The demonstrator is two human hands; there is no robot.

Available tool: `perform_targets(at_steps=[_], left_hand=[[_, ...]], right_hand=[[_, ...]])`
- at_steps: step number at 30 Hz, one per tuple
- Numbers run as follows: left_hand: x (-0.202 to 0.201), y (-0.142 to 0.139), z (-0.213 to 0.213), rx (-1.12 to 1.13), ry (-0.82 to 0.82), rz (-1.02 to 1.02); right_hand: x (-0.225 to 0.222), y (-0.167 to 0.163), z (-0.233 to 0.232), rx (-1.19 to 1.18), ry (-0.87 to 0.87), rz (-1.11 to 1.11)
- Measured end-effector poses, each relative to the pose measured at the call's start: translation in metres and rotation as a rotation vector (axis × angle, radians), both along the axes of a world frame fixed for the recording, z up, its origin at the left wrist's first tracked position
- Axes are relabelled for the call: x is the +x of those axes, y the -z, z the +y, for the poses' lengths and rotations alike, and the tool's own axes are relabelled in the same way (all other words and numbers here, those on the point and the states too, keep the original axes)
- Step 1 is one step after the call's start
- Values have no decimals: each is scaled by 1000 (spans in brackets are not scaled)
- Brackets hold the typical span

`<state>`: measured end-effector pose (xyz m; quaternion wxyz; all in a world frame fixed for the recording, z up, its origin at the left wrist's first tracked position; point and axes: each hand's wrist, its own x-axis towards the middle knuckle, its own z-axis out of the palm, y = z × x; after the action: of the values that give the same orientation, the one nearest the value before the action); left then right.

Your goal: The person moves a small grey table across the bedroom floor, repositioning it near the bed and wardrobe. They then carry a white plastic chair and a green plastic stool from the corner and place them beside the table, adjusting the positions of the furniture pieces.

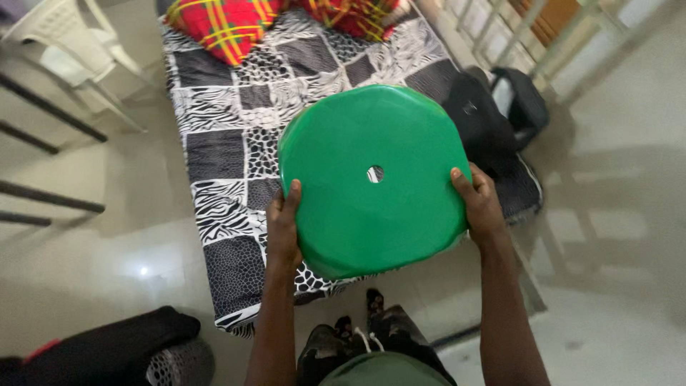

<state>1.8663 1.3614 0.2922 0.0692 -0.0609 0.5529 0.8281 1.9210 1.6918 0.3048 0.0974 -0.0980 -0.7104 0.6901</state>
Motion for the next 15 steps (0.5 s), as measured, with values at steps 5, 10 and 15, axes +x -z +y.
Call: perform_targets(at_steps=[5, 10, 15], left_hand=[[-13, -8, -28, -83, -139, -72], [-16, -2, -51, -9, -153, 19], [-44, 16, -82, 37, -56, 39]], right_hand=[[-50, -3, -24, 53, -126, 15], [-59, -3, -51, 38, -136, -1], [-50, -5, -81, 71, -48, 18]])
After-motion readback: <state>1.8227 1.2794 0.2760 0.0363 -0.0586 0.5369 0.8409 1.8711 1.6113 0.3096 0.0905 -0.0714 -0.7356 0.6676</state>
